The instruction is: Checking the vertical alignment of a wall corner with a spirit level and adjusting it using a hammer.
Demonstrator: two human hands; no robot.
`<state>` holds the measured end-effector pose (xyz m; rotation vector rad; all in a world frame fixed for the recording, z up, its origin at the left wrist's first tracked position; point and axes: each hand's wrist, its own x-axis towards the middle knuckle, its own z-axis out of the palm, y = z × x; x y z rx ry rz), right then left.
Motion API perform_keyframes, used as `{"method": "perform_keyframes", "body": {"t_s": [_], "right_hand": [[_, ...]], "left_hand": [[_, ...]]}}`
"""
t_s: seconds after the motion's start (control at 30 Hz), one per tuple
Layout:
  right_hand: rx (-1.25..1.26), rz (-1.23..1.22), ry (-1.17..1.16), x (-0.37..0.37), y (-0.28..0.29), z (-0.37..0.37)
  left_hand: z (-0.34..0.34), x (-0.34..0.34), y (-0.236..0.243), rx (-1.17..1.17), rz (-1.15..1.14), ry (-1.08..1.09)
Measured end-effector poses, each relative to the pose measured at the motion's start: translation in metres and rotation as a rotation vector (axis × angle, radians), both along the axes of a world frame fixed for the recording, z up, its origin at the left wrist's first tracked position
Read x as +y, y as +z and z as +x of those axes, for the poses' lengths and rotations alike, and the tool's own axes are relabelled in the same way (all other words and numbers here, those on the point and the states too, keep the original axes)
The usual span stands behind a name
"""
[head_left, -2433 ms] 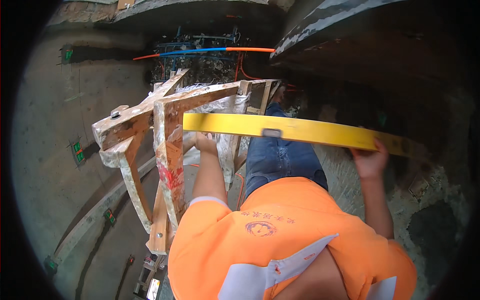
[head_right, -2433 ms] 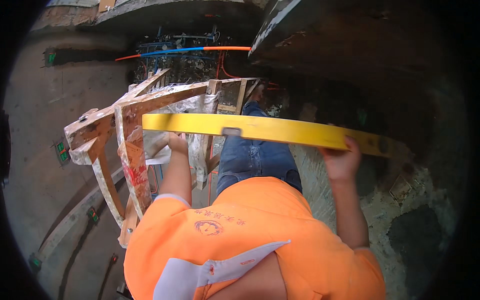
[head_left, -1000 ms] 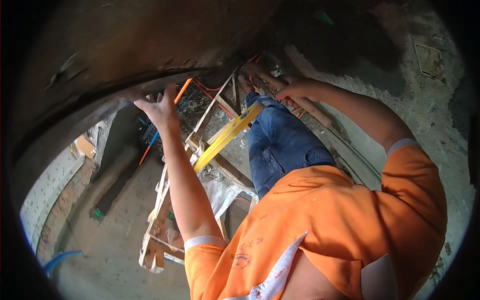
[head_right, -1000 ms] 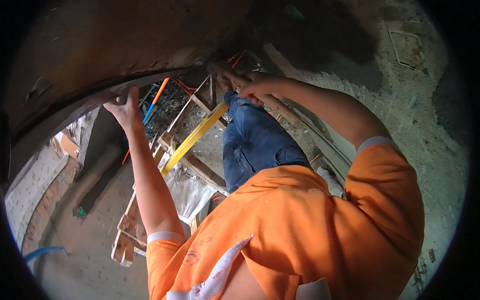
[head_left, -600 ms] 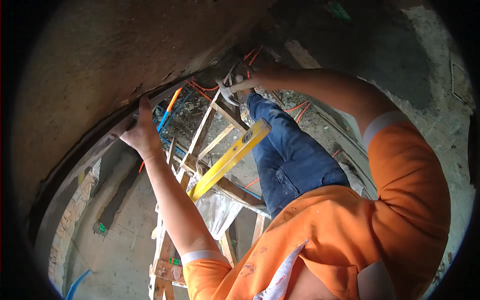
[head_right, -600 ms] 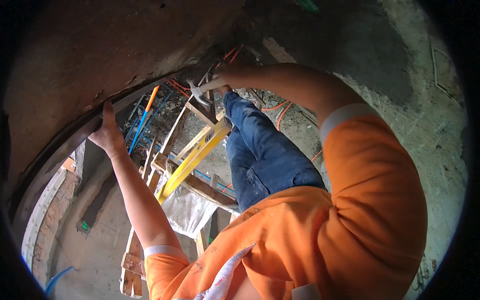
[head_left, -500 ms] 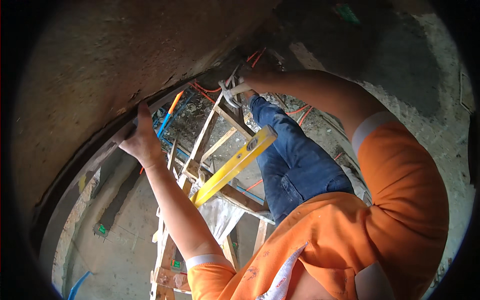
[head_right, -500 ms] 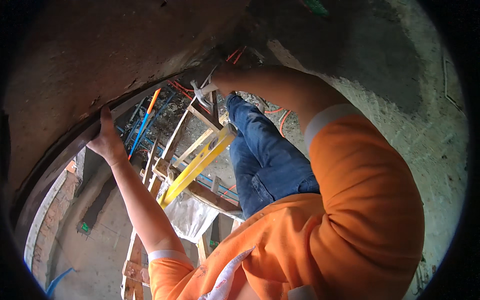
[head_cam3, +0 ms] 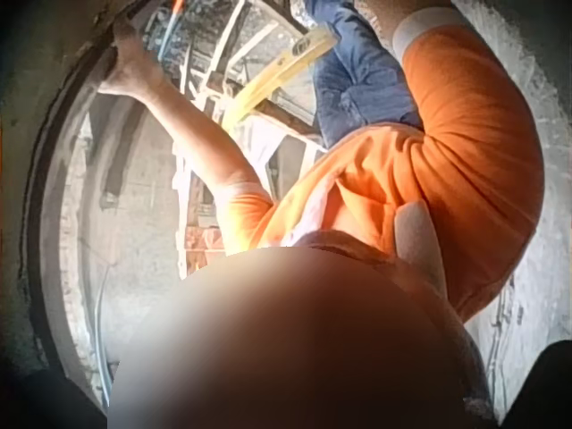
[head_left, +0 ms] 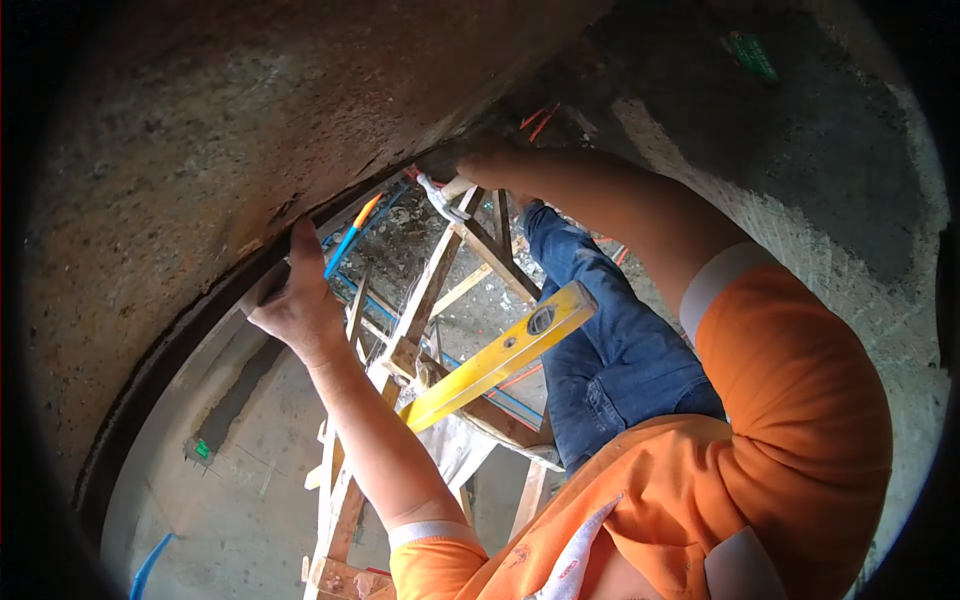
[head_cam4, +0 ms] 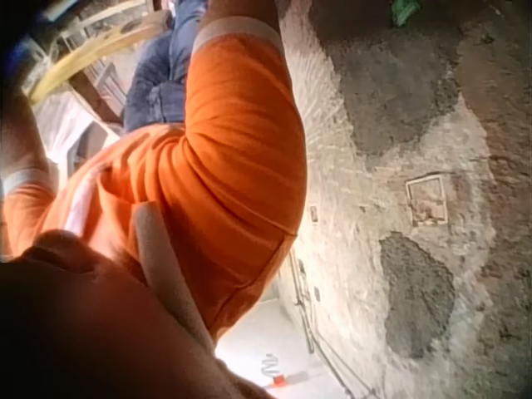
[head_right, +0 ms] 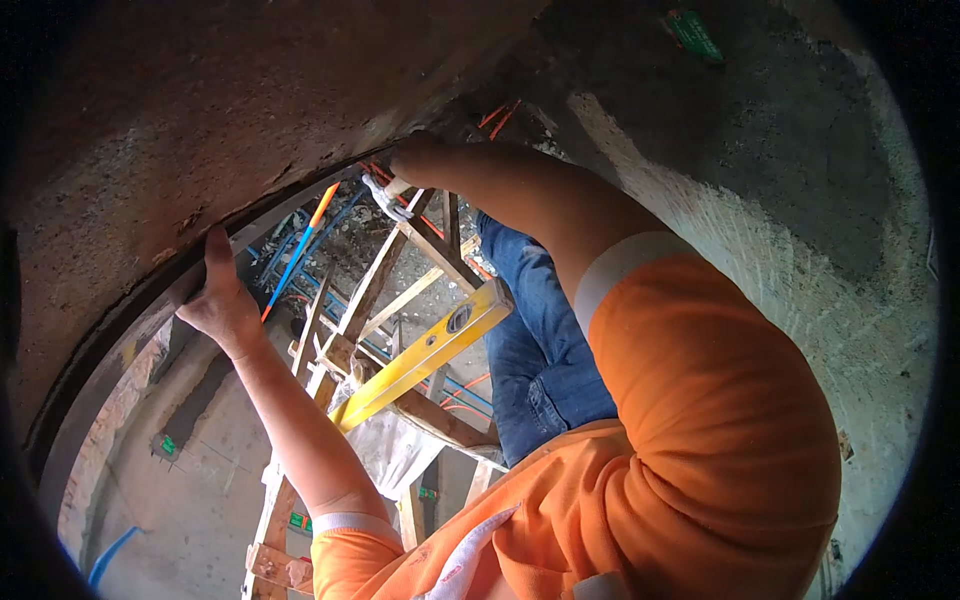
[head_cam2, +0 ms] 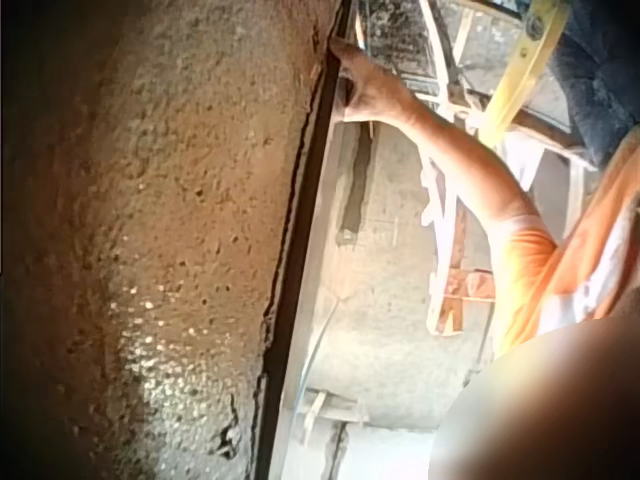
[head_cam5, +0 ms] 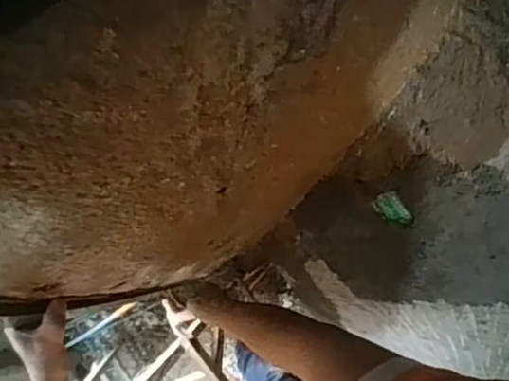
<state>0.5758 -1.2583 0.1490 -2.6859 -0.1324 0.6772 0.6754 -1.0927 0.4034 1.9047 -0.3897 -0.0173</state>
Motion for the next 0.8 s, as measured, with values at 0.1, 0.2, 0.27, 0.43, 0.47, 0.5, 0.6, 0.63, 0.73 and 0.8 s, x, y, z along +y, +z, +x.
{"method": "perform_keyframes", "body": {"t_s": [0.1, 0.2, 0.27, 0.43, 0.47, 0.5, 0.6, 0.63, 0.73, 0.8], "right_hand": [[0.029, -0.024, -0.017, -0.001, 0.009, 0.002], [0.029, -0.036, -0.091, -0.005, 0.010, -0.001], [0.016, -0.050, -0.095, -0.007, 0.010, -0.004], [0.010, -0.060, -0.104, -0.007, 0.012, 0.001], [0.007, -0.060, -0.105, -0.007, 0.009, 0.000], [-0.016, -0.086, -0.067, -0.007, 0.006, -0.003], [-0.054, -0.083, -0.049, -0.006, 0.004, -0.004], [-0.061, -0.059, -0.075, -0.005, 0.005, -0.005], [0.011, 0.100, -0.321, -0.012, -0.020, -0.039], [0.065, 0.248, -0.567, -0.029, -0.033, -0.057]], "left_hand": [[0.001, 0.003, 0.000, 0.007, 0.000, -0.001], [0.001, 0.001, -0.001, 0.012, -0.058, -0.029], [0.001, 0.002, -0.001, 0.009, -0.096, -0.045], [-0.001, -0.001, 0.002, 0.016, -0.067, -0.018], [0.000, 0.001, 0.001, 0.013, -0.067, -0.018], [0.001, 0.005, -0.001, 0.010, -0.009, -0.038], [0.002, 0.011, -0.003, 0.002, 0.026, -0.075], [0.002, 0.012, -0.003, 0.004, -0.002, -0.099], [0.000, -0.001, -0.001, 0.024, -0.102, -0.049], [0.002, -0.011, -0.006, -0.038, -0.084, -0.059]]}}
